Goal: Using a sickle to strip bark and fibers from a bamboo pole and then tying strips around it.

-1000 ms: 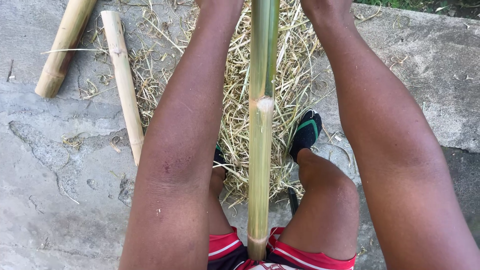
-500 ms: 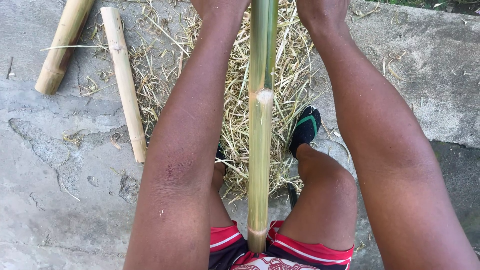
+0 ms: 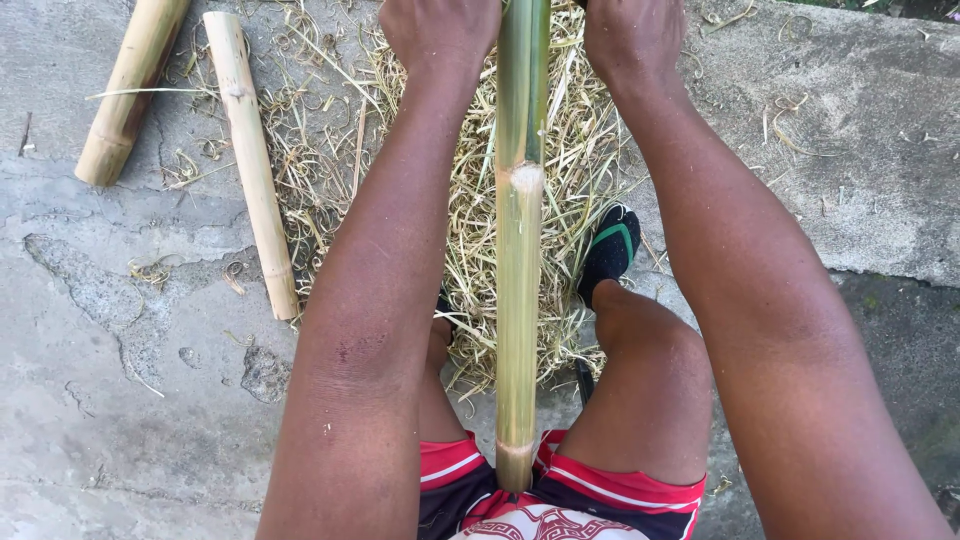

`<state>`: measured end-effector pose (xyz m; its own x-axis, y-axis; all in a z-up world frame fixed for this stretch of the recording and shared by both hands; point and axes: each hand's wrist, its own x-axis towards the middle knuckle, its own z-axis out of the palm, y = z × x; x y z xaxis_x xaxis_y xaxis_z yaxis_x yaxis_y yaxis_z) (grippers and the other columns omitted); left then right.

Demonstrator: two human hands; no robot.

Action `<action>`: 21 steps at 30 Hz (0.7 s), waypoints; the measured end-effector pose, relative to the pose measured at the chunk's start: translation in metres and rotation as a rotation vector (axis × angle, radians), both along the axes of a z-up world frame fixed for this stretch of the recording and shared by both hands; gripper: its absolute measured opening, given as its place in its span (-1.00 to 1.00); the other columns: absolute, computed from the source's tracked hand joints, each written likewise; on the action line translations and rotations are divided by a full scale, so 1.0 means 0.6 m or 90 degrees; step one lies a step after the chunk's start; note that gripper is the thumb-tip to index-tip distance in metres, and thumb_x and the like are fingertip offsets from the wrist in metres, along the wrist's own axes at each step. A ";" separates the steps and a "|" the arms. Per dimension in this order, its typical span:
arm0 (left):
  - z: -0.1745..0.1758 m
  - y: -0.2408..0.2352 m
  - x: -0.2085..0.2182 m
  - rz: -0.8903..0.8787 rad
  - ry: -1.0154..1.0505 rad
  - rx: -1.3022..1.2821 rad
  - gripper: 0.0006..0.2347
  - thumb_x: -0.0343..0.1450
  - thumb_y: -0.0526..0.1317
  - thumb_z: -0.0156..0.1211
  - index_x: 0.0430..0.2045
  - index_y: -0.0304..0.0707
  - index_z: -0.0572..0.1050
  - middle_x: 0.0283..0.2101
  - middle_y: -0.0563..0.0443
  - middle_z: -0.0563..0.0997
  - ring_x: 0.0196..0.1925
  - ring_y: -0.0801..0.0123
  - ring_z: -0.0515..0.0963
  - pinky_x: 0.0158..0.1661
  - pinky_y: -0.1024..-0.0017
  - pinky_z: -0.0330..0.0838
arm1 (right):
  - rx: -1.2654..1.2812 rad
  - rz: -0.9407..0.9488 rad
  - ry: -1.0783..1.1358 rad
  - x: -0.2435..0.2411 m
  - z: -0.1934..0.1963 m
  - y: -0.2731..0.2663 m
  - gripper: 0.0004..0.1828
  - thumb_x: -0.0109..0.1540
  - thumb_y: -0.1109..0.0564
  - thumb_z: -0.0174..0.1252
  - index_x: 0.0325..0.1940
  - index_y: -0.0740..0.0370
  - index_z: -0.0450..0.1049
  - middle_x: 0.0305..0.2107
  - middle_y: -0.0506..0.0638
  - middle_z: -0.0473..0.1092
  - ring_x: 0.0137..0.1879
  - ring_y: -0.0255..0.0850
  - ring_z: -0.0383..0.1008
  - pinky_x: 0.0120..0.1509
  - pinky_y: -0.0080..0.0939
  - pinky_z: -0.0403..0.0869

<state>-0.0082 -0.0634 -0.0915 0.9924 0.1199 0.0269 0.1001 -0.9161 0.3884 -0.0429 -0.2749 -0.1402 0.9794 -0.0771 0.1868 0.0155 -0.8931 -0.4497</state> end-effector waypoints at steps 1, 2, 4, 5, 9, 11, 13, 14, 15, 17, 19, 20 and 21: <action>0.000 0.001 -0.002 -0.001 0.000 0.000 -0.56 0.41 0.17 0.06 -0.40 -0.29 0.63 -0.62 -0.06 0.59 -0.51 0.30 0.61 -0.35 0.17 0.45 | 0.000 -0.001 0.000 -0.004 -0.001 0.001 -0.60 0.48 0.10 -0.09 -0.34 0.22 0.56 -0.65 0.03 0.42 -0.57 -0.18 0.42 -0.45 -0.11 0.43; 0.000 0.001 -0.005 0.023 0.049 -0.026 -0.56 0.42 0.17 0.02 -0.41 -0.25 0.62 -0.62 -0.02 0.57 -0.55 0.33 0.59 -0.40 0.26 0.45 | 0.013 -0.014 0.009 -0.009 -0.002 0.002 -0.58 0.49 0.07 -0.12 -0.32 0.23 0.54 -0.61 0.05 0.44 -0.51 -0.13 0.46 -0.39 -0.04 0.45; -0.017 0.004 -0.007 0.047 0.099 -0.051 -0.57 0.44 0.18 -0.01 -0.41 -0.22 0.61 -0.63 0.02 0.55 -0.58 0.36 0.56 -0.46 0.34 0.44 | 0.026 -0.027 0.018 -0.017 0.002 0.004 -0.57 0.50 0.03 -0.14 -0.29 0.25 0.53 -0.57 0.08 0.45 -0.45 -0.08 0.50 -0.33 0.03 0.47; -0.034 0.007 -0.006 0.033 -0.030 -0.009 -0.55 0.40 0.19 0.03 -0.50 -0.25 0.60 -0.66 0.05 0.49 -0.64 0.40 0.52 -0.60 0.40 0.40 | 0.039 -0.039 0.011 -0.021 0.007 0.006 -0.56 0.49 0.00 -0.15 -0.27 0.26 0.53 -0.52 0.11 0.46 -0.39 -0.03 0.52 -0.27 0.08 0.47; -0.029 0.009 -0.020 0.036 -0.111 -0.009 -0.58 0.43 0.13 -0.04 -0.64 -0.20 0.56 -0.77 0.20 0.37 -0.78 0.49 0.42 -0.76 0.45 0.34 | 0.016 -0.025 -0.076 -0.041 0.013 0.012 -0.53 0.49 -0.04 -0.23 -0.19 0.27 0.52 -0.40 0.16 0.46 -0.28 0.07 0.53 -0.19 0.13 0.46; -0.011 0.008 -0.032 0.043 -0.052 -0.029 -0.58 0.47 0.09 -0.10 -0.65 -0.16 0.54 -0.77 0.21 0.36 -0.79 0.49 0.39 -0.73 0.43 0.32 | 0.033 -0.022 -0.088 -0.053 0.031 0.018 -0.49 0.50 -0.07 -0.26 -0.18 0.28 0.51 -0.43 0.14 0.46 -0.33 0.02 0.52 -0.25 0.09 0.46; 0.002 0.007 -0.043 0.051 0.008 -0.049 -0.58 0.51 0.06 -0.16 -0.67 -0.12 0.53 -0.78 0.23 0.36 -0.79 0.50 0.36 -0.70 0.41 0.30 | 0.049 -0.019 -0.099 -0.062 0.044 0.023 -0.46 0.51 -0.09 -0.29 -0.18 0.29 0.51 -0.47 0.11 0.45 -0.38 -0.02 0.51 -0.31 0.06 0.45; 0.007 0.007 -0.048 0.044 0.000 -0.032 -0.58 0.51 0.06 -0.17 -0.70 -0.09 0.49 -0.80 0.22 0.34 -0.80 0.52 0.35 -0.71 0.40 0.26 | 0.097 -0.040 -0.029 -0.064 0.047 0.025 -0.40 0.51 -0.15 -0.31 -0.26 0.27 0.50 -0.56 0.05 0.40 -0.48 -0.09 0.46 -0.40 0.03 0.42; 0.012 0.007 -0.053 0.037 -0.009 -0.016 -0.58 0.51 0.06 -0.18 -0.73 -0.06 0.46 -0.82 0.21 0.33 -0.81 0.54 0.33 -0.72 0.40 0.22 | 0.145 -0.060 0.041 -0.066 0.050 0.027 -0.34 0.51 -0.21 -0.33 -0.34 0.24 0.49 -0.66 0.00 0.35 -0.59 -0.16 0.40 -0.49 0.00 0.39; -0.004 0.010 -0.057 0.037 0.005 -0.029 -0.57 0.53 0.04 -0.21 -0.76 -0.02 0.42 -0.80 0.23 0.30 -0.81 0.55 0.28 -0.73 0.41 0.19 | 0.152 -0.067 0.076 -0.072 0.037 0.026 -0.28 0.51 -0.26 -0.35 -0.45 0.20 0.47 -0.72 -0.05 0.29 -0.65 -0.18 0.33 -0.55 -0.01 0.34; -0.015 0.015 -0.062 0.037 0.022 -0.040 -0.56 0.54 0.03 -0.24 -0.78 0.02 0.38 -0.79 0.25 0.28 -0.80 0.55 0.24 -0.74 0.41 0.16 | 0.160 -0.076 0.114 -0.078 0.034 0.029 -0.21 0.51 -0.31 -0.38 -0.55 0.16 0.45 -0.78 -0.10 0.23 -0.72 -0.20 0.25 -0.61 -0.01 0.29; -0.018 0.017 -0.067 0.024 0.007 -0.033 -0.60 0.52 0.00 -0.23 -0.78 0.05 0.35 -0.80 0.28 0.27 -0.81 0.57 0.22 -0.77 0.42 0.15 | 0.155 -0.072 0.111 -0.084 0.038 0.031 -0.18 0.51 -0.33 -0.41 -0.59 0.13 0.44 -0.81 -0.12 0.22 -0.73 -0.21 0.25 -0.62 -0.03 0.29; -0.022 0.018 -0.072 0.012 -0.007 -0.025 -0.63 0.49 -0.03 -0.22 -0.79 0.09 0.33 -0.80 0.30 0.26 -0.82 0.59 0.20 -0.79 0.43 0.14 | 0.151 -0.068 0.108 -0.089 0.042 0.034 -0.15 0.50 -0.35 -0.44 -0.62 0.10 0.44 -0.83 -0.14 0.21 -0.75 -0.22 0.25 -0.63 -0.04 0.29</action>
